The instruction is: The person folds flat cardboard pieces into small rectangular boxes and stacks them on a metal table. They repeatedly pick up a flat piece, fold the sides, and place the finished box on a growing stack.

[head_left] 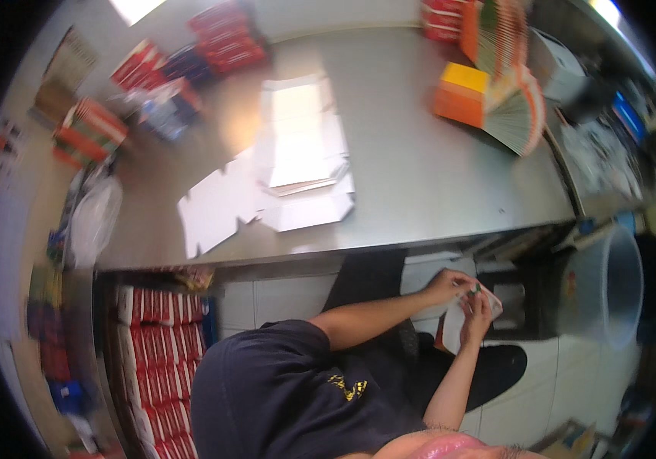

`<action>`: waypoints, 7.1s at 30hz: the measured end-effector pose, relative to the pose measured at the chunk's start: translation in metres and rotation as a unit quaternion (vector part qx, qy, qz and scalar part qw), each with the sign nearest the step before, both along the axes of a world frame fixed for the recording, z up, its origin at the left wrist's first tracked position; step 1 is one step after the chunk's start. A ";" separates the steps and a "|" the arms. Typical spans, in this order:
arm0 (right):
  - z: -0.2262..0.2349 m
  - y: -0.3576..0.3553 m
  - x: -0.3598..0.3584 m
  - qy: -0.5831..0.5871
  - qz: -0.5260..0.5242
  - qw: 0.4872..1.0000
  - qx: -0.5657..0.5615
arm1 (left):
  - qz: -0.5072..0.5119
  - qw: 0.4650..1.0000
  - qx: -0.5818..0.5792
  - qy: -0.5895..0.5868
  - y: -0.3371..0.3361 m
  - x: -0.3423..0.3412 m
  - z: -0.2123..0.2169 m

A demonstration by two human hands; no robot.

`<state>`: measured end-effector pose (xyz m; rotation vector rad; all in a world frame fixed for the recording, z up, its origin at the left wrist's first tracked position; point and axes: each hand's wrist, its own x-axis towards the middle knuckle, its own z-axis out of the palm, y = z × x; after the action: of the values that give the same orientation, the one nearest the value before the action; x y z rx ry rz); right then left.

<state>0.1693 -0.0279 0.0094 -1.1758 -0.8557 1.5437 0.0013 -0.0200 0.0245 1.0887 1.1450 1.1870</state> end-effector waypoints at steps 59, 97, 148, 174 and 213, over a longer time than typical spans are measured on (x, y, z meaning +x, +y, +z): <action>0.042 0.001 0.005 0.156 0.030 0.982 -0.100 | -0.155 0.961 -0.186 -0.134 0.022 -0.032 0.009; 0.041 -0.003 0.011 0.073 -0.114 0.988 -0.069 | -0.270 0.945 -0.178 0.039 0.005 -0.015 -0.006; 0.048 -0.012 0.032 -0.202 0.019 0.979 -0.028 | -0.208 0.956 0.047 0.202 0.010 -0.019 0.042; 0.070 -0.015 0.018 -0.039 -0.140 0.971 0.189 | 0.077 0.808 0.373 0.451 0.012 -0.163 0.364; 0.054 0.002 -0.018 -0.097 0.107 0.984 0.107 | -0.296 0.569 0.049 0.766 0.298 -0.188 0.371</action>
<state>0.1511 -0.0257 0.0638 -1.1173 -1.2804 1.4778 -0.1863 0.2778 0.3958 2.4579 1.6149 -0.6211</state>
